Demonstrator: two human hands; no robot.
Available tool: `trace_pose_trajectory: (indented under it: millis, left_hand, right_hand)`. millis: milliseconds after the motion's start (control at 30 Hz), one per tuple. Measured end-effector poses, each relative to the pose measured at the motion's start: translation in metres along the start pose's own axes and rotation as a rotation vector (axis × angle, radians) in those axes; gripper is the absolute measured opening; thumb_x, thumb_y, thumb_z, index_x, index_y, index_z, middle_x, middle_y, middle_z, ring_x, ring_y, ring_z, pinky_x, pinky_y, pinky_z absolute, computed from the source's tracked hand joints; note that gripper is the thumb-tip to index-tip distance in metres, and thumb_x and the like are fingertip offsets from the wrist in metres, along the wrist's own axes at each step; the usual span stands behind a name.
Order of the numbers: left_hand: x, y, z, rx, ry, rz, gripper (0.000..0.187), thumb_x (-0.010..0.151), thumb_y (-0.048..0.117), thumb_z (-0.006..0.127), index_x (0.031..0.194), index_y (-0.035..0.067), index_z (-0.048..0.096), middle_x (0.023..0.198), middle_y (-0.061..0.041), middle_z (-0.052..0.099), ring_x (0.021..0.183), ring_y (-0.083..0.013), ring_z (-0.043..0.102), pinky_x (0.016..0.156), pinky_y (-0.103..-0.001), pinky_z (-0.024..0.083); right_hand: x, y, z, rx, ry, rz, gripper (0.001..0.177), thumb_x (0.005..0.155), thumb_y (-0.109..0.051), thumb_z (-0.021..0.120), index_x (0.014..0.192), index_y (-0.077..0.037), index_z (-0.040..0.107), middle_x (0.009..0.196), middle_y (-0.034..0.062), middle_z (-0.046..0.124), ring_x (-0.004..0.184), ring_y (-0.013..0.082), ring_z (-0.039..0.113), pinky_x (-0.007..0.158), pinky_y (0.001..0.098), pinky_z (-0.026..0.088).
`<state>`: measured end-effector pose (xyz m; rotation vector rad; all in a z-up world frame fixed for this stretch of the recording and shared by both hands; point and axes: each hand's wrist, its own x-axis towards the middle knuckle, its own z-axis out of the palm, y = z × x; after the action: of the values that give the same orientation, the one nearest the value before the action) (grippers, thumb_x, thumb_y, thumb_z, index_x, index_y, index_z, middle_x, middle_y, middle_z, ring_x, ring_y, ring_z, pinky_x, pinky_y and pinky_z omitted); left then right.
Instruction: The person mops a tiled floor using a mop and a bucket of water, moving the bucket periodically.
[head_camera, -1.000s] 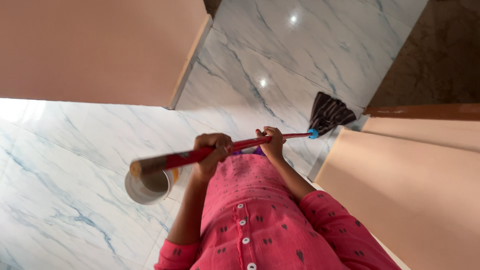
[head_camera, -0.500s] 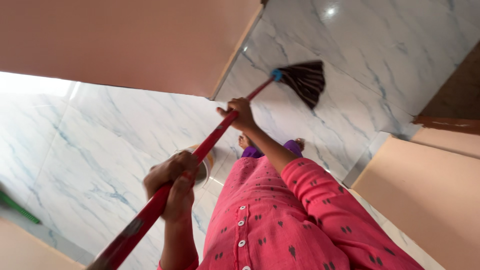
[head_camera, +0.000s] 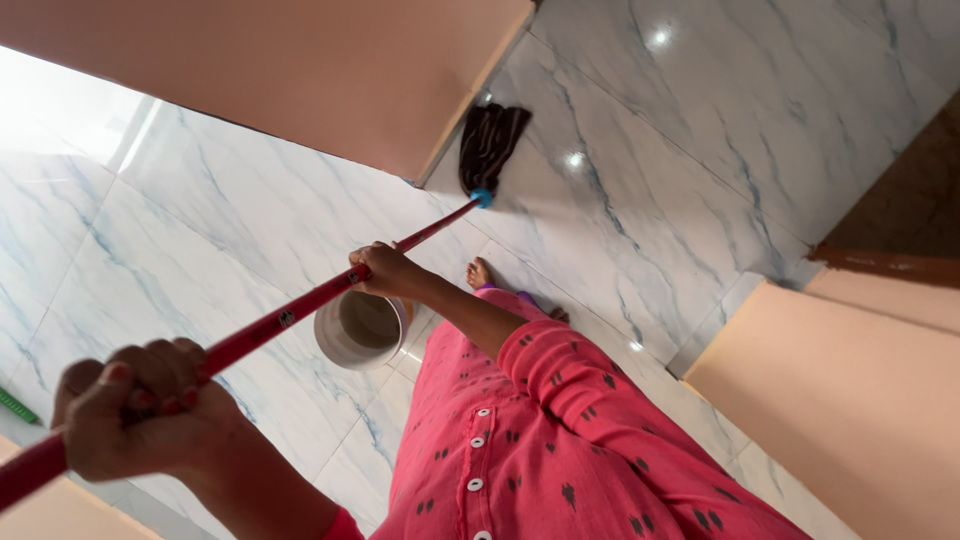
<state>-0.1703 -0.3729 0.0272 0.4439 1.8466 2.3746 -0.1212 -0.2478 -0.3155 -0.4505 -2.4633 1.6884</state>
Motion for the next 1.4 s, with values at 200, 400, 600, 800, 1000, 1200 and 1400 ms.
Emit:
trace_pose_trajectory:
  millis: [200, 400, 600, 800, 1000, 1200, 1400]
  left_hand:
    - [-0.019, -0.049, 0.014, -0.172, -0.089, -0.156, 0.031, 0.087, 0.006, 0.042, 0.065, 0.018, 0.023, 0.051, -0.002, 0.029, 0.035, -0.0099, 0.021, 0.043, -0.028, 0.025]
    - [-0.083, -0.104, 0.056, -0.329, -0.329, -0.313, 0.027, 0.085, 0.006, 0.040, 0.066, 0.015, 0.022, 0.051, -0.002, 0.029, 0.043, -0.0111, 0.018, 0.045, -0.028, 0.020]
    - [-0.185, -0.140, 0.100, -0.371, -0.510, -0.444, 0.027, 0.083, 0.002, 0.045, 0.062, 0.010, 0.030, 0.054, -0.001, 0.028, 0.044, -0.0131, 0.024, 0.043, -0.031, 0.021]
    - [-0.253, -0.140, 0.099, -0.373, -0.800, -0.572, 0.023, 0.080, -0.003, 0.043, 0.062, 0.007, 0.032, 0.053, -0.004, 0.036, 0.045, -0.0107, 0.026, 0.046, -0.031, 0.024]
    - [-0.222, -0.115, 0.082, -0.255, -0.935, -0.711, 0.022, 0.079, -0.004, 0.043, 0.061, 0.005, 0.035, 0.053, -0.004, 0.036, 0.049, -0.0101, 0.027, 0.046, -0.028, 0.022]
    - [-0.177, -0.081, 0.068, -0.302, -1.041, -0.542, 0.020, 0.071, -0.005, 0.049, 0.064, 0.003, 0.032, 0.060, -0.008, 0.041, 0.055, -0.0151, 0.034, 0.051, -0.030, 0.028]
    - [-0.113, -0.059, 0.040, -0.333, -1.034, -0.315, 0.027, 0.069, -0.002, 0.052, 0.064, 0.006, 0.027, 0.059, -0.006, 0.040, 0.055, -0.0165, 0.036, 0.053, -0.033, 0.032]
  right_hand:
    - [-0.077, 0.030, -0.047, -0.038, 0.144, 0.254, 0.027, 0.082, -0.031, 0.074, 0.069, -0.012, 0.061, 0.077, 0.0082, 0.071, 0.088, 0.0337, 0.070, 0.096, 0.0710, 0.037]
    - [-0.189, 0.087, -0.080, -0.081, 0.360, 0.367, 0.025, 0.077, -0.026, 0.074, 0.065, -0.010, 0.060, 0.065, 0.0114, 0.068, 0.074, 0.0348, 0.067, 0.084, 0.0629, 0.041]
    - [-0.326, 0.152, -0.083, -0.014, 0.614, 0.408, 0.031, 0.070, -0.016, 0.077, 0.060, -0.006, 0.049, 0.051, 0.0113, 0.051, 0.046, 0.0203, 0.049, 0.050, 0.0374, 0.039]
    - [-0.422, 0.156, -0.053, -0.013, 0.769, 0.519, 0.030, 0.074, -0.009, 0.074, 0.061, -0.005, 0.048, 0.051, 0.0123, 0.051, 0.047, 0.0195, 0.049, 0.053, 0.0383, 0.042]
    - [-0.407, 0.127, -0.020, 0.055, 0.775, 0.560, 0.025, 0.072, -0.008, 0.075, 0.063, -0.005, 0.052, 0.060, 0.0090, 0.062, 0.052, 0.0191, 0.058, 0.052, 0.0366, 0.046]
    - [-0.337, 0.094, -0.005, -0.046, 0.960, 0.555, 0.034, 0.079, -0.010, 0.078, 0.064, -0.003, 0.048, 0.059, 0.0133, 0.055, 0.054, 0.0295, 0.053, 0.056, 0.0402, 0.044]
    - [-0.229, 0.075, -0.017, -0.169, 1.086, 0.339, 0.037, 0.077, -0.008, 0.077, 0.066, -0.003, 0.042, 0.061, 0.0111, 0.049, 0.064, 0.0310, 0.048, 0.062, 0.0423, 0.040]
